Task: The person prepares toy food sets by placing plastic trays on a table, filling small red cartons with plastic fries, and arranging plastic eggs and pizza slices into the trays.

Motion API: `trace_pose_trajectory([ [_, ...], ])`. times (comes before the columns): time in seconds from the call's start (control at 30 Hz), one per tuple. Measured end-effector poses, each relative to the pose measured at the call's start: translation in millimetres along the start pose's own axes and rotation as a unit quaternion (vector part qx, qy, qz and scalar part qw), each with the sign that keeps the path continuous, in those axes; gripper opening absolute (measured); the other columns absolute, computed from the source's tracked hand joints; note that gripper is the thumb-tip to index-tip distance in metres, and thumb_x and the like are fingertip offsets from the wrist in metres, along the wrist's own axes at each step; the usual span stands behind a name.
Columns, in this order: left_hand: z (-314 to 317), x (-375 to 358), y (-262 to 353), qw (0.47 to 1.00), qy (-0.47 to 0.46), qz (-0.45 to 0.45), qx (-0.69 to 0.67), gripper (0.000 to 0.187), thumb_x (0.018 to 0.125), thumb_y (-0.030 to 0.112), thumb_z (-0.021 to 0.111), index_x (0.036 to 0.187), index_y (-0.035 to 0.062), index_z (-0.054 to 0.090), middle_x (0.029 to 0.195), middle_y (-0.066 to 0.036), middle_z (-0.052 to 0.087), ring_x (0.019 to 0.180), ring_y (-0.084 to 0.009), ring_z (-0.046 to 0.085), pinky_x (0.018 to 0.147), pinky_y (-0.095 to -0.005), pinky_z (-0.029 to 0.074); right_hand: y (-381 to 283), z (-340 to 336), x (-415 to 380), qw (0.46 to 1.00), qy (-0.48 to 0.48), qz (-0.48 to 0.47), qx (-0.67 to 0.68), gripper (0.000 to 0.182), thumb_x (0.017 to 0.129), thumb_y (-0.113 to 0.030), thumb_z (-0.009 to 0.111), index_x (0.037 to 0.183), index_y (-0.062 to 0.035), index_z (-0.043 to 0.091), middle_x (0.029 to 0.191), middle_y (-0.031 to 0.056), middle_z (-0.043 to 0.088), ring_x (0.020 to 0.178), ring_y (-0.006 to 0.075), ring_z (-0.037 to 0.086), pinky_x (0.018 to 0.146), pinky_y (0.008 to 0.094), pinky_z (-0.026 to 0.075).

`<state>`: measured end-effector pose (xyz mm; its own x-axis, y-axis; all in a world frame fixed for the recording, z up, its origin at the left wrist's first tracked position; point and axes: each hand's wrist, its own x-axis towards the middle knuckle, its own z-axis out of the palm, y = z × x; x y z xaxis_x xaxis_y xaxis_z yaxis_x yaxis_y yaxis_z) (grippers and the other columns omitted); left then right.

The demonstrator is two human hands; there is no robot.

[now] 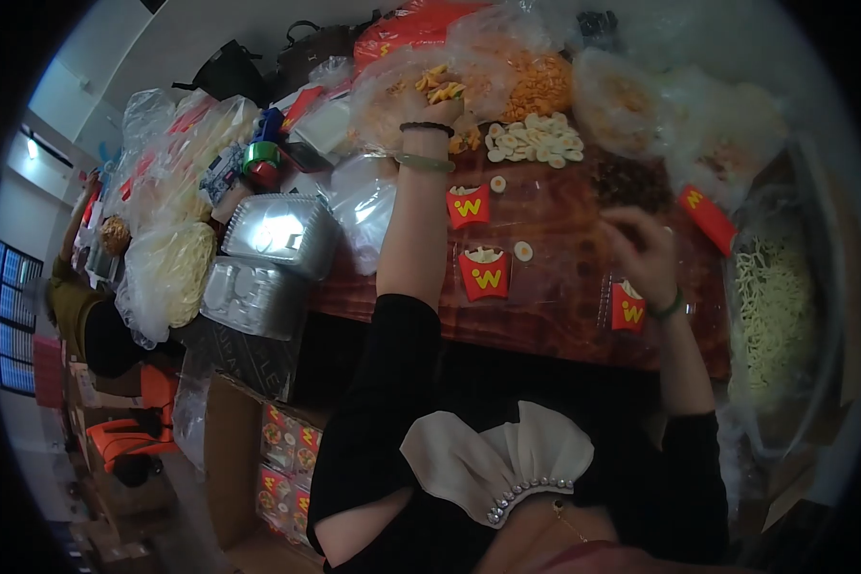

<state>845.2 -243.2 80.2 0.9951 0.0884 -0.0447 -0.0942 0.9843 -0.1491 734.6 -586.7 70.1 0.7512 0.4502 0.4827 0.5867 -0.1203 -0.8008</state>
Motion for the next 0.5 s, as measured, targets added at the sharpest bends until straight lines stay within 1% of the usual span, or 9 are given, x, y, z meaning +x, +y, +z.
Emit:
trace_pose_trajectory([
  [0.03,0,-10,-6,1.0,0.003,-0.002,0.0,0.012,0.085,0.012,0.046,0.077,0.0035,0.046,0.064,-0.003,0.046,0.058,-0.0142,0.049,0.055,-0.0256,0.044,-5,13,23,1.0,0.002,-0.018,0.01,0.016,0.082,-0.004,0.061,0.098,-0.0009,0.061,0.093,0.0043,0.061,0.08,0.0081,0.057,0.069,0.0211,0.046],
  [0.13,-5,-41,-24,0.998,-0.008,-0.056,0.0,0.01,0.084,0.011,0.047,0.077,0.0053,0.043,0.064,-0.003,0.044,0.056,-0.0125,0.046,0.054,-0.0224,0.042,-14,50,73,0.988,-0.025,-0.021,0.15,0.019,0.082,-0.003,0.061,0.1,-0.0017,0.06,0.094,0.004,0.06,0.082,0.0078,0.056,0.068,0.0211,0.047],
  [0.17,-10,-53,-31,0.996,-0.02,-0.082,-0.004,0.012,0.085,0.014,0.046,0.079,0.0042,0.044,0.065,-0.004,0.044,0.054,-0.0108,0.043,0.048,-0.0196,0.037,-18,61,82,0.98,-0.035,-0.029,0.191,0.02,0.08,-0.002,0.062,0.1,-0.001,0.06,0.096,0.0046,0.06,0.082,0.0074,0.056,0.067,0.0205,0.047],
  [0.2,-14,-65,-36,0.994,-0.032,-0.107,-0.007,0.015,0.086,0.018,0.044,0.081,0.0032,0.045,0.067,-0.005,0.044,0.053,-0.009,0.04,0.043,-0.0168,0.032,-17,69,87,0.98,-0.035,-0.023,0.193,0.02,0.08,-0.002,0.062,0.1,-0.001,0.06,0.096,0.0046,0.06,0.082,0.0074,0.056,0.067,0.0205,0.047],
  [0.27,-28,-87,-44,0.994,-0.05,-0.093,0.012,0.015,0.088,0.018,0.042,0.084,0.0036,0.043,0.068,-0.006,0.045,0.054,-0.0085,0.04,0.044,-0.0168,0.032,-11,83,93,0.982,-0.078,-0.133,0.111,0.019,0.081,-0.004,0.062,0.1,-0.0045,0.061,0.092,0.0022,0.058,0.085,0.0102,0.057,0.071,0.0216,0.048],
  [0.3,-37,-95,-47,0.994,-0.05,-0.091,0.017,0.015,0.088,0.019,0.042,0.085,0.0041,0.043,0.069,-0.006,0.045,0.054,-0.0083,0.04,0.044,-0.0167,0.032,-2,88,93,0.982,-0.081,-0.126,0.114,0.019,0.081,-0.004,0.062,0.1,-0.0045,0.061,0.092,0.0022,0.058,0.085,0.0102,0.057,0.071,0.0216,0.048],
  [0.37,-51,-106,-47,0.995,-0.045,-0.085,0.017,0.015,0.088,0.02,0.043,0.085,0.0046,0.043,0.069,-0.006,0.045,0.054,-0.0082,0.039,0.044,-0.0166,0.032,13,100,88,0.975,-0.087,-0.192,0.065,0.017,0.079,-0.005,0.064,0.096,-0.0055,0.061,0.093,0.0021,0.058,0.084,0.0097,0.058,0.07,0.02,0.048],
  [0.47,-68,-116,-46,0.999,0.041,-0.024,0.006,0.017,0.089,0.022,0.043,0.086,0.0052,0.043,0.068,-0.005,0.044,0.052,-0.0077,0.039,0.045,-0.016,0.033,23,109,76,0.981,-0.113,-0.151,0.055,0.015,0.081,-0.008,0.063,0.095,-0.004,0.06,0.091,0.002,0.059,0.083,0.0085,0.058,0.07,0.0194,0.048],
  [0.5,-73,-118,-44,0.999,0.046,-0.024,0.004,0.017,0.089,0.022,0.043,0.086,0.0052,0.043,0.068,-0.005,0.044,0.052,-0.0077,0.039,0.045,-0.016,0.033,23,112,72,0.981,-0.114,-0.146,0.056,0.015,0.081,-0.008,0.063,0.095,-0.004,0.06,0.091,0.002,0.059,0.083,0.0085,0.058,0.07,0.0194,0.048],
])
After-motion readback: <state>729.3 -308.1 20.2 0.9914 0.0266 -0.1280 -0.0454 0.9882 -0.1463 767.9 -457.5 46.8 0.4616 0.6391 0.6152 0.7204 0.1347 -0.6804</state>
